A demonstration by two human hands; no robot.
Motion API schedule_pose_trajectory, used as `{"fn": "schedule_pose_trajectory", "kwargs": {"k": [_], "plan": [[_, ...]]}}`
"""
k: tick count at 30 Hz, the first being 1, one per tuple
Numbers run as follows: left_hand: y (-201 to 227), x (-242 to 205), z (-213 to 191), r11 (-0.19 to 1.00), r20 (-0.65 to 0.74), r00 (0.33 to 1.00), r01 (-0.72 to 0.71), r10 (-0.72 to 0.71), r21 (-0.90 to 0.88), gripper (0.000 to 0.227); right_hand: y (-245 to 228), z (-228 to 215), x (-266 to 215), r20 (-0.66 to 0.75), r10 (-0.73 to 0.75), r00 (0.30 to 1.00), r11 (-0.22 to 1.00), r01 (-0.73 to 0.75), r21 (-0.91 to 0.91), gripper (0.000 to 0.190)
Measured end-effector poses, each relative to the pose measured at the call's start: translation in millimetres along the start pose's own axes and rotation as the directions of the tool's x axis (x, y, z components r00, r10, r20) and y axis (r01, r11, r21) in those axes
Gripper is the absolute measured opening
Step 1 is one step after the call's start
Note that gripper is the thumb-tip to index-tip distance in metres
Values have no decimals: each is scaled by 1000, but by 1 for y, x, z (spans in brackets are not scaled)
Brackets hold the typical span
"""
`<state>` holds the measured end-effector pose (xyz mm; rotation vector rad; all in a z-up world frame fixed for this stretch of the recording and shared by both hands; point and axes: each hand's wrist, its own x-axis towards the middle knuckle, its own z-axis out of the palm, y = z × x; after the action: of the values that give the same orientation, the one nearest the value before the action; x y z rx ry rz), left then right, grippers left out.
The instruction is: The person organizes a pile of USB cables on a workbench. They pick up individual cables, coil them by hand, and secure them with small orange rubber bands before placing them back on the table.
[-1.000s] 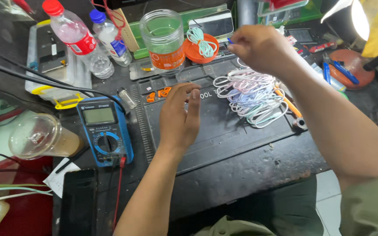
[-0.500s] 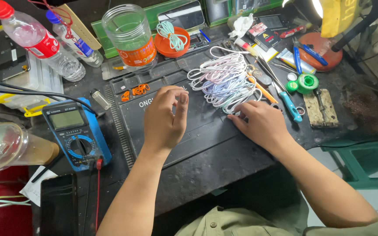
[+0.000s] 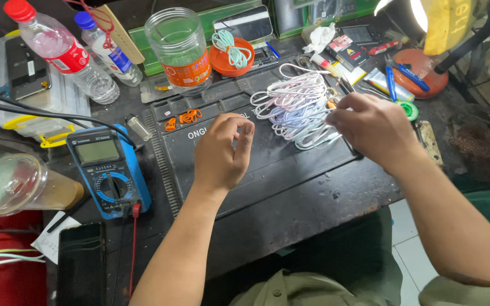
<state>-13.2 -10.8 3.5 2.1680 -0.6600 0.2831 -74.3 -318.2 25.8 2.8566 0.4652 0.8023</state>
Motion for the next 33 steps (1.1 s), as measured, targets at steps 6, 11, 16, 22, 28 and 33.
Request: {"fn": "schedule_pose_trajectory", "kwargs": {"k": [6,11,16,22,28,33], "plan": [[-1,1,-5,999,-3,1000,16,-16,-30,55,23,-68,24,-29,20,999,1000,-20,7,11],[11,1,-7,997,-24,1000,13,-15,-75,51,38,-101,32,19,456,890,851,-442,284,9],[13,1,-8,993,-15,999,42,-44,-112,49,28,-114,49,89,580,810,710,-556,433,8],[19,3,-21,942,-38,987,139,-158,-306,63,5,-117,73,93,488,868,693,-450,563,15],[10,3,-16,688,183,933,353,-310,-634,89,-34,-90,104,90,355,931,612,-304,731,28],[-31,18,7,184,174,855,296,-489,-937,84,-79,-61,128,-141,306,941,586,-69,807,12]]}}
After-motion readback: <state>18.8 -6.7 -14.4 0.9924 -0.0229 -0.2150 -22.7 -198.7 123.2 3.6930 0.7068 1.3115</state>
